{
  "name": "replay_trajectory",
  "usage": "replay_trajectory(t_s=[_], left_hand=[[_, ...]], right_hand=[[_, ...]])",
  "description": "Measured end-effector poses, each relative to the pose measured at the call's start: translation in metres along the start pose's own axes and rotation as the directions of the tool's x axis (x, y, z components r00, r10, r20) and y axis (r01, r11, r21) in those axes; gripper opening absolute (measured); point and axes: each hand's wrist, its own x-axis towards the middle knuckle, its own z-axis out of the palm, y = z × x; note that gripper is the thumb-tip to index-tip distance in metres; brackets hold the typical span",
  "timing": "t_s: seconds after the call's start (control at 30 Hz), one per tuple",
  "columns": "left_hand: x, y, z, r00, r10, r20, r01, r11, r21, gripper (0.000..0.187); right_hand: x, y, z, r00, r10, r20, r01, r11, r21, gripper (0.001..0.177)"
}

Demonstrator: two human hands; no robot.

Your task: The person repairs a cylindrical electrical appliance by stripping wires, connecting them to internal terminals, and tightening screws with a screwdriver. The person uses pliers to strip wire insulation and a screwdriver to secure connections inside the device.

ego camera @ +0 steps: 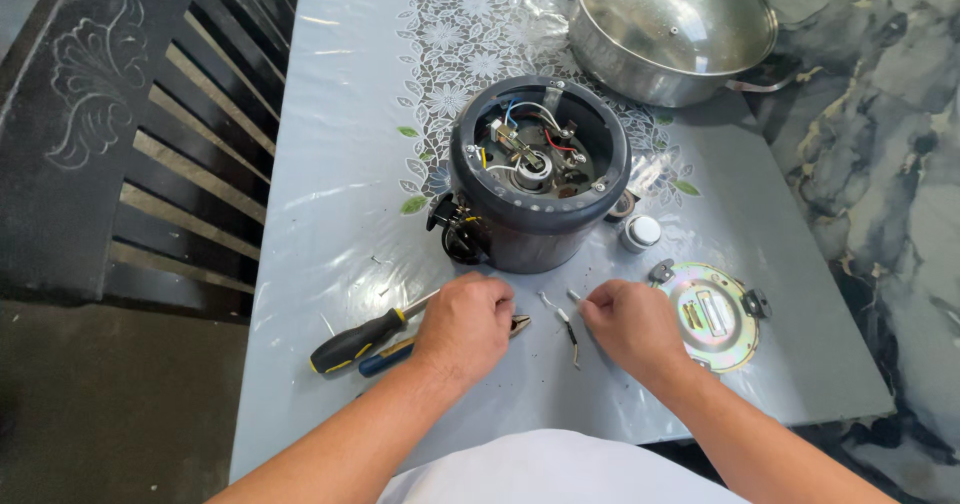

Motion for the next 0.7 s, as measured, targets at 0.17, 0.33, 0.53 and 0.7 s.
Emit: replay_trajectory(t_s=[0.17,0.33,0.53,0.7], left_hand=[[0.005,0.011,-0.009,0.964,-0.215,0.157,0.244,0.949,-0.200,0.020],[0.005,0.008,-0.018,0.961,-0.206,0.186,0.243,0.948,-0.204,0.021],[-0.002,-0.020,-0.045,0.963,-0.269,-0.001,0.268,0.957,-0.113,0.020],[-0.016,-0.044,-0.079,0.943,-0.325,-0.067,0.325,0.946,-0.008,0.020]], right_hand=[[-0.010,-0.010,0.001,0.988,0.153,-0.019,-0.148,0.979,0.140,0.027],[-0.013,-0.010,0.009,0.989,0.101,-0.112,-0.100,0.995,0.007,0.023],[-0.007,-0.017,0.015,0.994,0.039,-0.106,-0.045,0.998,-0.054,0.020],[-0.016,-0.036,0.005,0.986,0.164,-0.045,-0.139,0.931,0.338,0.022]])
